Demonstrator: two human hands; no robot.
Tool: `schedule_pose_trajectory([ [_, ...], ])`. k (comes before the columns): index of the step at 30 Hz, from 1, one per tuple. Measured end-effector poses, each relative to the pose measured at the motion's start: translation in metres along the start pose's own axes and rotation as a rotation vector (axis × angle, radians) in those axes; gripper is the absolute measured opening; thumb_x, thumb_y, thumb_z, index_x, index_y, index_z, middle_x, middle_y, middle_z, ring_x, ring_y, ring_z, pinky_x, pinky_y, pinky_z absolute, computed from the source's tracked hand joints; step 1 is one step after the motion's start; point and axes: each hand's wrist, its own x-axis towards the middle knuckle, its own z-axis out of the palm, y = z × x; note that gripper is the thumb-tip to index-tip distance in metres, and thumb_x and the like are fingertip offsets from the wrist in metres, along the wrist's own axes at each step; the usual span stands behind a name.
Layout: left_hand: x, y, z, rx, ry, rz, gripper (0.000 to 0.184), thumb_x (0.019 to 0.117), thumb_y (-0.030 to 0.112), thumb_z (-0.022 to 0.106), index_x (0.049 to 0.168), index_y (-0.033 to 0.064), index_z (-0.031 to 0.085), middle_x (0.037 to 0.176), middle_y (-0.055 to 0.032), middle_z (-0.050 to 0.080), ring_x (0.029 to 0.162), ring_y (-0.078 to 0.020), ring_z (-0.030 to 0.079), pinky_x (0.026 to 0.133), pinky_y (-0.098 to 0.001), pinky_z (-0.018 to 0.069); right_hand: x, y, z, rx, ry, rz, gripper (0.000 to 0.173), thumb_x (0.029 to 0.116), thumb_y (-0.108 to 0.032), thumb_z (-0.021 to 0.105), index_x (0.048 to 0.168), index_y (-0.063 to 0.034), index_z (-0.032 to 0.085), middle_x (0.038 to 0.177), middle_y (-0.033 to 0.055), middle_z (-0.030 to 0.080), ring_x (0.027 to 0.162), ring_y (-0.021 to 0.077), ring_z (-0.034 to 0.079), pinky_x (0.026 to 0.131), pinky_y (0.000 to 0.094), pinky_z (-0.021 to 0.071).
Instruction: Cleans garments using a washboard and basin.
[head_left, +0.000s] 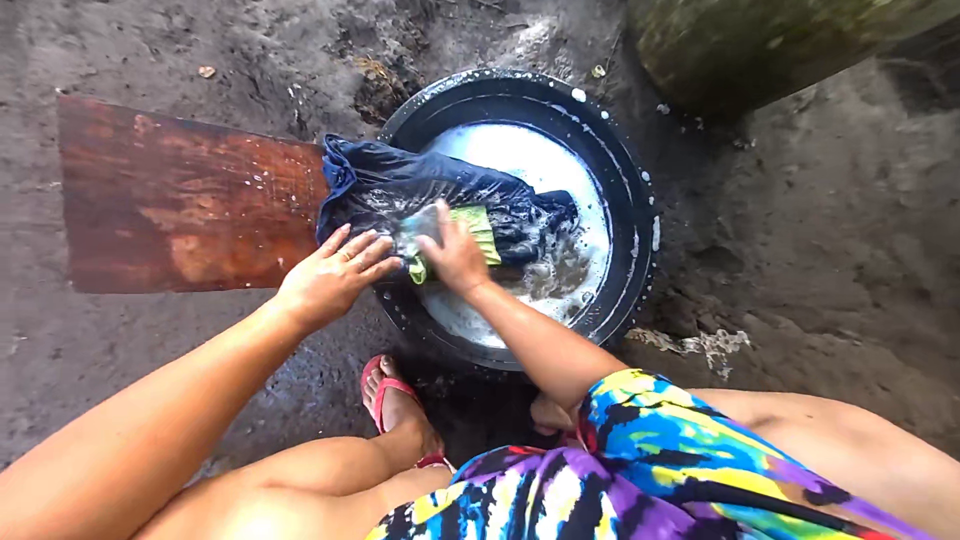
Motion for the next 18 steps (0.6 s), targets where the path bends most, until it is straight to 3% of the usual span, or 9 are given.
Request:
schedule_pose_trajectory([
  [3, 0.0, 0.002, 0.0, -0.005, -0.007, -0.003, 0.061, 0.095, -0.008, 0.059, 0.149, 0.0204, 0.057, 0.159, -0.0105, 0.047, 0.15, -0.0341, 0.04, 0.124, -0.0612, 0.0237, 0.027, 0.091, -0.022, 0.0, 0.136, 0.301, 0.073, 0.103, -0.05, 0.054, 0.162, -0.014, 0.031, 0.143, 0.0292, 0.054, 0.121, 0.0473, 0.061, 0.095, 0.0647, 0.0524],
  [4, 0.001, 0.002, -0.001, -0.008, -0.006, -0.006, 0.061, 0.0945, -0.008, 0.06, 0.148, 0.0209, 0.057, 0.159, -0.0101, 0.048, 0.15, -0.0337, 0.04, 0.124, -0.0613, 0.023, 0.033, 0.101, -0.026, 0.01, 0.178, 0.388, 0.074, 0.1026, -0.051, 0.054, 0.163, -0.0147, 0.031, 0.145, 0.0279, 0.052, 0.123, 0.0466, 0.06, 0.097, 0.0644, 0.0513],
  [6, 0.001, -0.001, 0.002, 0.002, -0.003, 0.001, 0.062, 0.0932, -0.007, 0.062, 0.148, 0.0217, 0.058, 0.159, -0.0092, 0.048, 0.151, -0.0329, 0.039, 0.125, -0.0609, 0.0225, 0.023, 0.07, -0.022, 0.057, 0.178, 0.345, 0.075, 0.1019, -0.047, 0.056, 0.162, -0.0121, 0.03, 0.143, 0.0294, 0.053, 0.121, 0.0469, 0.061, 0.096, 0.0639, 0.0525],
  [9, 0.0, -0.001, 0.006, 0.01, 0.012, 0.007, 0.052, 0.0947, -0.003, 0.063, 0.143, 0.0173, 0.063, 0.156, -0.0102, 0.052, 0.15, -0.0319, 0.041, 0.125, -0.0606, 0.0236, -0.009, -0.025, 0.008, 0.079, 0.0, 0.036, 0.076, 0.1006, -0.048, 0.06, 0.163, -0.0155, 0.031, 0.134, 0.0254, 0.06, 0.112, 0.0409, 0.066, 0.089, 0.058, 0.0577],
  [10, -0.002, -0.001, 0.006, -0.007, 0.043, 0.012, 0.047, 0.0939, -0.004, 0.064, 0.137, 0.0141, 0.067, 0.151, -0.0122, 0.056, 0.147, -0.0327, 0.044, 0.124, -0.0612, 0.0254, -0.013, -0.039, 0.011, 0.077, -0.056, -0.009, 0.076, 0.1005, -0.05, 0.06, 0.163, -0.0194, 0.031, 0.133, 0.0228, 0.06, 0.108, 0.039, 0.067, 0.085, 0.0568, 0.0581],
  [11, -0.003, -0.002, 0.004, -0.013, 0.048, 0.019, 0.048, 0.0937, -0.003, 0.065, 0.139, 0.0142, 0.066, 0.152, -0.0131, 0.055, 0.148, -0.0333, 0.044, 0.123, -0.0618, 0.0256, -0.01, -0.035, 0.009, 0.084, -0.065, -0.023, 0.074, 0.1007, -0.05, 0.06, 0.163, -0.0201, 0.032, 0.133, 0.0227, 0.06, 0.107, 0.039, 0.068, 0.084, 0.0572, 0.0583],
  [13, -0.001, -0.004, 0.003, -0.012, 0.032, 0.025, 0.057, 0.0933, -0.004, 0.063, 0.146, 0.0184, 0.06, 0.158, -0.012, 0.049, 0.15, -0.0328, 0.04, 0.124, -0.0621, 0.0234, 0.011, 0.012, -0.006, 0.086, 0.012, 0.075, 0.072, 0.1022, -0.047, 0.057, 0.162, -0.0163, 0.033, 0.137, 0.0264, 0.059, 0.109, 0.0429, 0.067, 0.086, 0.0606, 0.0574],
  [16, 0.0, 0.0, 0.001, -0.016, 0.005, 0.006, 0.061, 0.0919, -0.005, 0.065, 0.147, 0.0215, 0.059, 0.159, -0.0107, 0.047, 0.151, -0.0326, 0.039, 0.124, -0.0628, 0.0227, 0.041, 0.093, -0.03, 0.066, 0.152, 0.394, 0.075, 0.1026, -0.051, 0.055, 0.163, -0.0144, 0.029, 0.143, 0.0287, 0.054, 0.116, 0.0464, 0.064, 0.092, 0.0636, 0.0543],
  [18, 0.0, -0.001, 0.0, 0.016, -0.011, -0.005, 0.06, 0.093, -0.003, 0.064, 0.147, 0.0224, 0.059, 0.16, -0.0087, 0.046, 0.152, -0.0305, 0.038, 0.125, -0.0625, 0.0221, 0.044, 0.079, -0.029, 0.107, 0.184, 0.41, 0.078, 0.1015, -0.05, 0.056, 0.164, -0.0129, 0.028, 0.144, 0.0297, 0.052, 0.118, 0.0463, 0.063, 0.094, 0.0627, 0.0538],
])
